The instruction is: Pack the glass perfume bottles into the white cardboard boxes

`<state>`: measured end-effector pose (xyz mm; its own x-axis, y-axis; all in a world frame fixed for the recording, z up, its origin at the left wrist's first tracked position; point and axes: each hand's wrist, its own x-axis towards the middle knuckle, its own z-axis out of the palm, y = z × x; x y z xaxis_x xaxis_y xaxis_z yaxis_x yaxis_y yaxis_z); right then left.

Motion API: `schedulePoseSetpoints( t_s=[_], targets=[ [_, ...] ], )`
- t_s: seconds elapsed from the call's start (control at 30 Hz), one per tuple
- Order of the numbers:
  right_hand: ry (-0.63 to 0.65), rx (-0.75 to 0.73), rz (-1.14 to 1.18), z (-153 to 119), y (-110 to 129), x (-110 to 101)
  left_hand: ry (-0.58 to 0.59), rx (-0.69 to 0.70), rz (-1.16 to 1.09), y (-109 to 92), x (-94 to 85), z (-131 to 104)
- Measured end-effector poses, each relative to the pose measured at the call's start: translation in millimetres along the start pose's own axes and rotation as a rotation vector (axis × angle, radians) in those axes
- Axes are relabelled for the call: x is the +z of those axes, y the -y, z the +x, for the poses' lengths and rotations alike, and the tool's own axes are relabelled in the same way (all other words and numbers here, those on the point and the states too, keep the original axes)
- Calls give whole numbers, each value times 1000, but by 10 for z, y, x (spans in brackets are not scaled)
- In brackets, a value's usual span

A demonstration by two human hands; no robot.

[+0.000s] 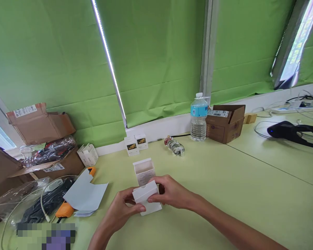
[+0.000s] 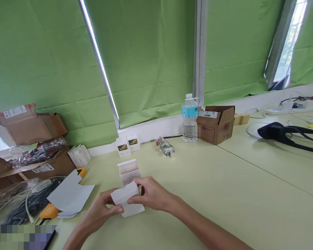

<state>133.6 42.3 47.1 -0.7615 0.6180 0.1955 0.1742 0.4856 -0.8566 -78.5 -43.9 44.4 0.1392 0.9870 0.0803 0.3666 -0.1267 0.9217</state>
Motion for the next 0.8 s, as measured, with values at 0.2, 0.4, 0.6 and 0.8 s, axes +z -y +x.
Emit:
schedulePoseSetpoints(
  t_s=[0.2, 0.4, 0.6, 0.8],
  targets=[
    [8, 48, 219, 24, 126, -234, -543, 143, 166, 40, -17, 55],
    [-287, -18, 382, 42, 178, -508, -561, 262, 419, 48, 165, 191],
    [-426, -66, 456, 66, 150, -540, -488, 247, 394, 116, 213, 308],
    [-445, -94, 492, 49, 201, -437, -466, 234, 333, 144, 221, 248]
  ],
)
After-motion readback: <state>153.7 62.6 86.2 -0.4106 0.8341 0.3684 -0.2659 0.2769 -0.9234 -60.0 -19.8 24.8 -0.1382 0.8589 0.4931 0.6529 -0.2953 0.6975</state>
